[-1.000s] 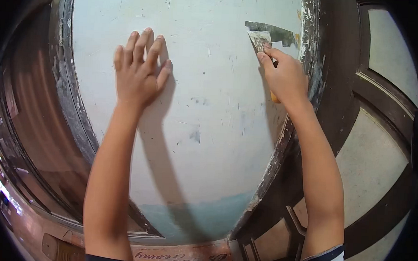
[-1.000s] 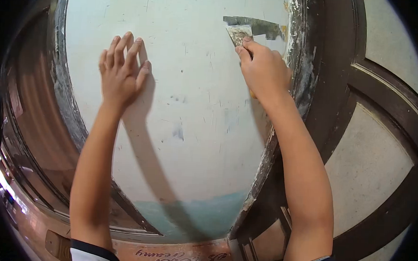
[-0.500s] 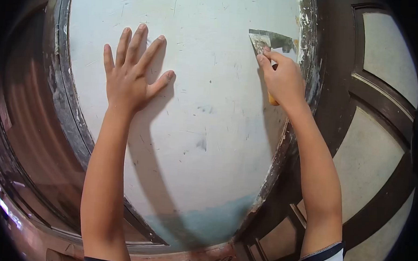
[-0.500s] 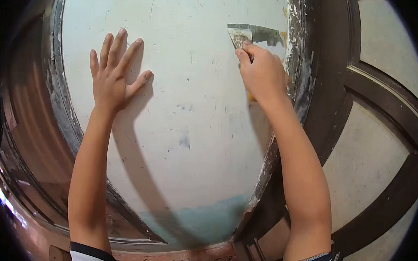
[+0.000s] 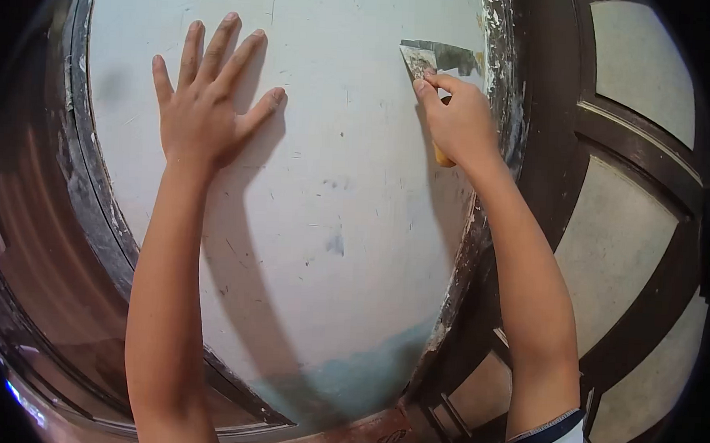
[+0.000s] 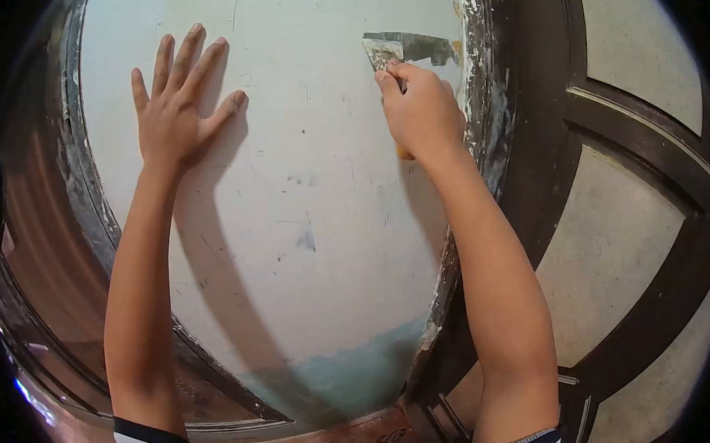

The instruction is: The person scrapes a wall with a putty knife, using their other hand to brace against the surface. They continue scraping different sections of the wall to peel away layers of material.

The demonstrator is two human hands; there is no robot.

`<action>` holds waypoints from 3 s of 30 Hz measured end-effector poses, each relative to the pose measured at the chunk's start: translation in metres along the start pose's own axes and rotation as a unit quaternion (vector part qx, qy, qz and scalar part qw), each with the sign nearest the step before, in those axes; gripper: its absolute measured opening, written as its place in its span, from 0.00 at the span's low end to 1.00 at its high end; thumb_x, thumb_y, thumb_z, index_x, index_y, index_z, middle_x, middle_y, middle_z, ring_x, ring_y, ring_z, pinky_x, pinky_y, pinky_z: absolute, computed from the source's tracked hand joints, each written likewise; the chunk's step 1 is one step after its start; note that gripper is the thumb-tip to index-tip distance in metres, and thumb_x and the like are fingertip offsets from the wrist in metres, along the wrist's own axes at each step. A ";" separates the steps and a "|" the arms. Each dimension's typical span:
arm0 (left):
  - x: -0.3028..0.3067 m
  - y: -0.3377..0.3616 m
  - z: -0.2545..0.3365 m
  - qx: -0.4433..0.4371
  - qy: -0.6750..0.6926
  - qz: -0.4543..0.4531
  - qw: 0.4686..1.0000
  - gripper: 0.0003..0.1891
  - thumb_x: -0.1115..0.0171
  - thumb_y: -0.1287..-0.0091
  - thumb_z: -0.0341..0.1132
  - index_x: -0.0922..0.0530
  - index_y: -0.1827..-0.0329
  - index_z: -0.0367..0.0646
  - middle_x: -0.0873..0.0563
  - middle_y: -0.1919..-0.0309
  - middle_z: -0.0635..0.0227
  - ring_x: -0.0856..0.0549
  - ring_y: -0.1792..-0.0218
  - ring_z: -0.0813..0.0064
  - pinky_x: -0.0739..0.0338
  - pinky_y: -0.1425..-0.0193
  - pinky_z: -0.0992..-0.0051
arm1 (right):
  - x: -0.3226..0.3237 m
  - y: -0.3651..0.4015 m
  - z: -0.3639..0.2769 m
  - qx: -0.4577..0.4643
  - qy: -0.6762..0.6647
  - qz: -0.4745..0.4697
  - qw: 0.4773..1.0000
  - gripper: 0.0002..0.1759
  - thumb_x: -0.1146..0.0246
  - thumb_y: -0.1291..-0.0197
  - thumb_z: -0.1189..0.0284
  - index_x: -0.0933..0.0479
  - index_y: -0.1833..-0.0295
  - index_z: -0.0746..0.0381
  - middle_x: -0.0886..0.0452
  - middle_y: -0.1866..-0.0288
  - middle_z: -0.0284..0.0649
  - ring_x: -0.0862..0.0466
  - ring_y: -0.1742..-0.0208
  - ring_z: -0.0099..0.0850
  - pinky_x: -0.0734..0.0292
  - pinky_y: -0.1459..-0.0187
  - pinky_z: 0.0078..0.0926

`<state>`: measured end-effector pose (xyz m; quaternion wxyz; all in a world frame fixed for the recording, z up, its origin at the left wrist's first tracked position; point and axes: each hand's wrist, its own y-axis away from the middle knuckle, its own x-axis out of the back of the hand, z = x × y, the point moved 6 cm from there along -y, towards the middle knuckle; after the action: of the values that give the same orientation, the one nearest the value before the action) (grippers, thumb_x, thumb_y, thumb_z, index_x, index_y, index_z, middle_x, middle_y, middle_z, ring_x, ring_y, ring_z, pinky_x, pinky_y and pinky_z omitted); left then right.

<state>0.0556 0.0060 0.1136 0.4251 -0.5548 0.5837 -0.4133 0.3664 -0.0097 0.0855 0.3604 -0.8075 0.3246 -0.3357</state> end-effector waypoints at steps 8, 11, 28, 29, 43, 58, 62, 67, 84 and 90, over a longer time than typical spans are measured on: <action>0.007 0.002 0.001 0.005 0.004 0.007 1.000 0.37 0.41 0.30 0.71 0.30 0.17 0.80 0.37 0.12 0.88 0.44 0.11 0.70 0.59 0.09 0.38 | -0.002 -0.001 -0.004 0.039 0.042 0.051 0.997 0.24 0.38 0.25 0.51 0.13 0.36 0.55 0.08 0.43 0.46 0.10 0.42 0.50 0.17 0.39 0.50; 0.006 0.003 0.000 0.008 0.013 0.001 1.000 0.36 0.40 0.29 0.69 0.30 0.17 0.80 0.37 0.12 0.88 0.44 0.11 0.70 0.59 0.09 0.39 | -0.002 -0.010 -0.002 0.042 0.035 0.044 0.998 0.24 0.38 0.25 0.51 0.13 0.36 0.56 0.08 0.43 0.45 0.10 0.41 0.49 0.18 0.38 0.50; 0.008 0.007 0.000 0.017 0.037 0.023 0.999 0.34 0.37 0.30 0.62 0.26 0.20 0.73 0.32 0.14 0.86 0.40 0.12 0.69 0.54 0.10 0.43 | -0.001 -0.005 -0.013 0.058 0.043 0.044 0.996 0.23 0.38 0.25 0.52 0.13 0.38 0.57 0.09 0.45 0.50 0.11 0.42 0.52 0.17 0.40 0.49; 0.007 0.008 0.000 0.017 0.039 0.027 0.999 0.33 0.37 0.30 0.63 0.25 0.20 0.73 0.32 0.14 0.86 0.40 0.12 0.69 0.54 0.10 0.43 | 0.000 -0.002 -0.014 0.026 0.033 0.017 0.999 0.23 0.38 0.25 0.52 0.12 0.38 0.56 0.08 0.46 0.50 0.10 0.43 0.52 0.17 0.40 0.48; 0.009 0.008 -0.001 0.018 0.045 0.048 0.998 0.32 0.35 0.30 0.62 0.23 0.22 0.72 0.30 0.16 0.84 0.38 0.13 0.68 0.52 0.10 0.44 | 0.000 -0.004 -0.017 0.044 0.042 0.019 0.998 0.24 0.38 0.25 0.52 0.12 0.38 0.57 0.08 0.44 0.48 0.10 0.43 0.50 0.17 0.39 0.49; 0.011 0.009 0.000 0.024 0.049 0.059 0.997 0.32 0.36 0.32 0.63 0.21 0.25 0.71 0.28 0.17 0.84 0.37 0.14 0.69 0.51 0.10 0.45 | 0.000 -0.001 -0.009 0.044 0.056 0.017 0.997 0.25 0.38 0.26 0.52 0.13 0.35 0.56 0.09 0.39 0.47 0.11 0.39 0.52 0.18 0.37 0.51; 0.009 0.009 0.000 0.023 0.052 0.066 0.996 0.31 0.35 0.32 0.63 0.20 0.25 0.71 0.28 0.17 0.84 0.36 0.14 0.69 0.51 0.10 0.45 | -0.001 0.000 -0.007 0.052 0.053 0.021 0.997 0.25 0.37 0.26 0.52 0.12 0.37 0.57 0.09 0.40 0.47 0.11 0.39 0.50 0.17 0.38 0.49; 0.009 0.009 0.000 0.018 0.048 0.060 0.997 0.32 0.36 0.31 0.63 0.22 0.24 0.71 0.28 0.17 0.84 0.37 0.14 0.68 0.51 0.10 0.46 | 0.001 -0.001 -0.011 0.037 0.046 0.019 0.998 0.25 0.37 0.26 0.52 0.12 0.37 0.57 0.09 0.41 0.47 0.10 0.40 0.50 0.17 0.39 0.49; 0.009 0.010 0.000 0.014 0.044 0.056 0.997 0.32 0.35 0.30 0.63 0.23 0.23 0.71 0.28 0.17 0.83 0.36 0.14 0.67 0.50 0.11 0.46 | 0.001 -0.003 -0.013 0.072 0.059 0.040 0.995 0.25 0.37 0.26 0.52 0.12 0.38 0.58 0.08 0.44 0.49 0.10 0.43 0.50 0.16 0.41 0.49; 0.008 0.010 0.000 0.013 0.045 0.058 0.997 0.32 0.36 0.30 0.63 0.23 0.23 0.71 0.28 0.17 0.82 0.37 0.14 0.67 0.51 0.11 0.45 | 0.002 -0.002 -0.016 0.030 0.039 0.009 0.999 0.24 0.37 0.26 0.52 0.11 0.39 0.58 0.07 0.46 0.48 0.09 0.44 0.50 0.16 0.41 0.48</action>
<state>0.0527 -0.0013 0.1037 0.4289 -0.4952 0.6281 -0.4198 0.3559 -0.0161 0.0956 0.3745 -0.7798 0.3353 -0.3731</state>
